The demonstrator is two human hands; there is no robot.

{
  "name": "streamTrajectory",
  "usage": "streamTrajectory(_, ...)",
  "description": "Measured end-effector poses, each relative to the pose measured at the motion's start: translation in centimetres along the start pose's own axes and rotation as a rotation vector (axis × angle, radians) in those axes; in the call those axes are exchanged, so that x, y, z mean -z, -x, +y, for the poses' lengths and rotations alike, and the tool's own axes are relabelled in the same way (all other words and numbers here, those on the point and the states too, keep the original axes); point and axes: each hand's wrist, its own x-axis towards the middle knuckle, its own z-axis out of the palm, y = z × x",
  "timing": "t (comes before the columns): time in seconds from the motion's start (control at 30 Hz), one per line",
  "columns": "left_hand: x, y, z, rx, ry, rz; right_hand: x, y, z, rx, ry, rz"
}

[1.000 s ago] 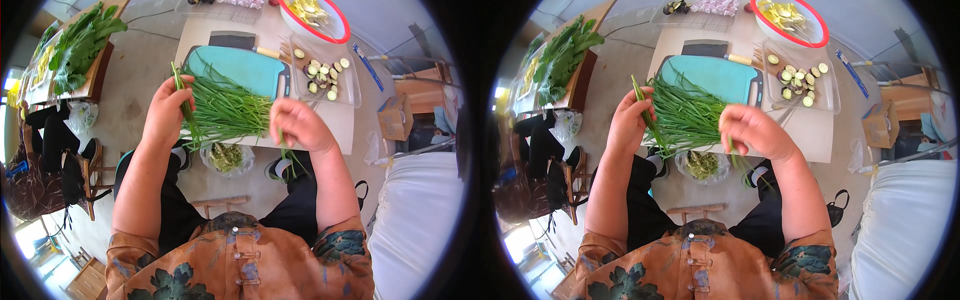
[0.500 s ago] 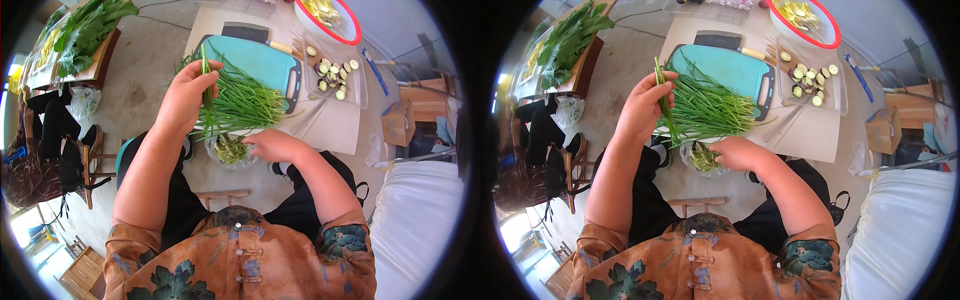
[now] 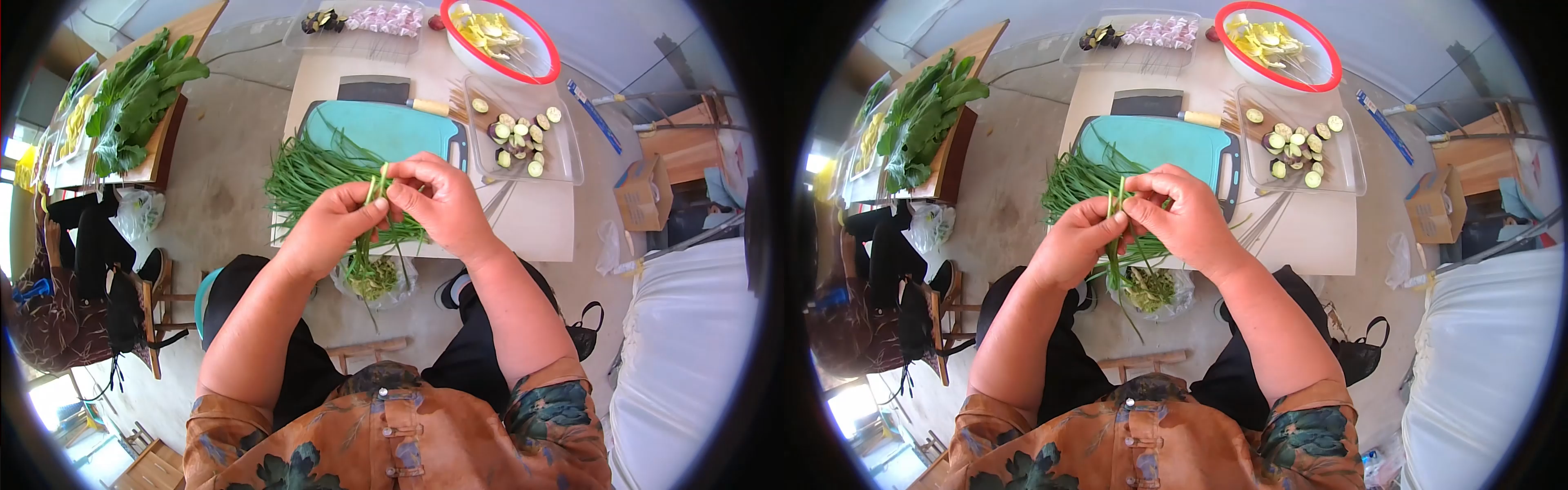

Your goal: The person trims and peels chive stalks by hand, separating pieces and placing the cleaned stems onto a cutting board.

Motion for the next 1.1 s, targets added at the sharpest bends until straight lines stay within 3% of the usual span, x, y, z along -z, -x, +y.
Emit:
streamTrajectory(0.1,-0.6,0.0,0.2,0.057,-0.133,-0.040,-0.1,-0.1,-0.3,-0.170,-0.197,-0.026)
streamTrajectory(0.27,-1.2,-0.3,0.2,-0.021,0.031,-0.039,0.4,-0.2,-0.3,-0.188,-0.406,0.070)
streamTrajectory(0.33,-1.8,-0.1,0.5,0.044,0.062,0.180,1.0,-0.1,-0.2,-0.180,-0.429,0.075)
streamTrajectory(0.47,-1.4,-0.4,0.3,-0.065,-0.014,0.239,1.7,-0.1,0.2,-0.171,-0.485,0.056)
streamTrajectory(0.57,-1.0,-0.3,0.5,-0.147,-0.199,0.305,1.2,0.0,-0.5,-0.156,-0.490,0.133)
streamTrajectory(0.83,-1.3,-0.4,-0.1,-0.092,-0.358,0.171,0.2,-0.1,0.7,-0.144,-0.334,0.098)
streamTrajectory(0.97,-1.0,-0.3,0.3,-0.021,-0.116,0.154,-0.1,0.0,0.5,-0.122,-0.276,0.049)
streamTrajectory(1.1,-1.0,-0.2,0.3,-0.051,-0.100,0.163,0.2,0.2,0.3,-0.119,-0.166,0.041)
